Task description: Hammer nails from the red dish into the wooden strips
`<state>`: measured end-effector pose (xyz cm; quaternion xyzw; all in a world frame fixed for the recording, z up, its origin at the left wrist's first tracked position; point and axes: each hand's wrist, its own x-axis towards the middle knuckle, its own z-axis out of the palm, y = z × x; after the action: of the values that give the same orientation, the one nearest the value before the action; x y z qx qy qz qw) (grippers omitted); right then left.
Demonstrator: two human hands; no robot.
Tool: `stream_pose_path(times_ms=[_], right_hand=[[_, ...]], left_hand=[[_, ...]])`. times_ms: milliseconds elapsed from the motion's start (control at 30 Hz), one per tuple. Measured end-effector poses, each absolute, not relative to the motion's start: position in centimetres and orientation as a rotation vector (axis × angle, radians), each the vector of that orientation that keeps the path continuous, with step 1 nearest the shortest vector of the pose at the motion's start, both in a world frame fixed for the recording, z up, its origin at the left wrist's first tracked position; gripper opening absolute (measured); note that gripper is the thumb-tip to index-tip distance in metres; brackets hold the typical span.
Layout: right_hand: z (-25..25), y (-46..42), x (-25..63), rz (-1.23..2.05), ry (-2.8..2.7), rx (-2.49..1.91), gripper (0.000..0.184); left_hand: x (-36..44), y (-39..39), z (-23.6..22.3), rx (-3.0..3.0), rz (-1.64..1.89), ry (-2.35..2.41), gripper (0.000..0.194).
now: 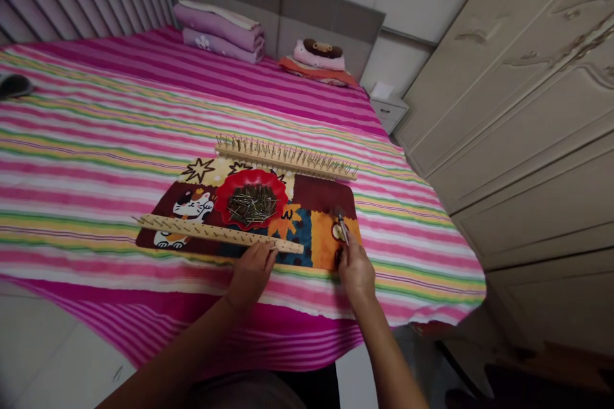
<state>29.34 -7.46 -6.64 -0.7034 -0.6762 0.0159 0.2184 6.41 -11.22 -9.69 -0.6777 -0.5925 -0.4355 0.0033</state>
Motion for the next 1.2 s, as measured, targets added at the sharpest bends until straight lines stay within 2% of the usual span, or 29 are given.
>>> stream_pose_path(times_ms=[167,367,500,667,933,1067,1200], right_hand=[[-8.7,-7.5,30.0,0.024,-1.912,-1.999,0.046],[-9.1,-7.5,29.8,0.107,-1.868,-2.032,0.046],[-8.8,-7.4,29.4,0.157,-1.830,-2.106,0.046],[-8.4,-7.5,29.2,0.190,-1.804,-2.104,0.045],[-8.6,-7.5,29.2,0.197,-1.793,-2.089,0.046],[-8.7,-7.5,29.2,0.201,-1.794,-2.060,0.047],[-8.8,-7.4,29.2,0.171,-1.809,-2.076,0.049]], left_hand=[[5.3,-12.7,-8.6,-2.234,-1.450,-1.800,0.022],[-0.3,-11.2,-4.3,-2.103,-1.302,-1.858,0.018],[-3.5,-6.7,-2.8,-2.134,-0.918,-1.971,0.023],[-3.4,-1.3,-3.0,-2.441,-0.474,-1.918,0.021],[-2.4,0.1,-1.4,-2.510,0.036,-1.805,0.021],[-2.8,-0.4,-0.4,-2.474,-0.034,-1.917,0.021],[-3.2,-2.1,1.1,-2.318,-0.540,-2.251,0.013]])
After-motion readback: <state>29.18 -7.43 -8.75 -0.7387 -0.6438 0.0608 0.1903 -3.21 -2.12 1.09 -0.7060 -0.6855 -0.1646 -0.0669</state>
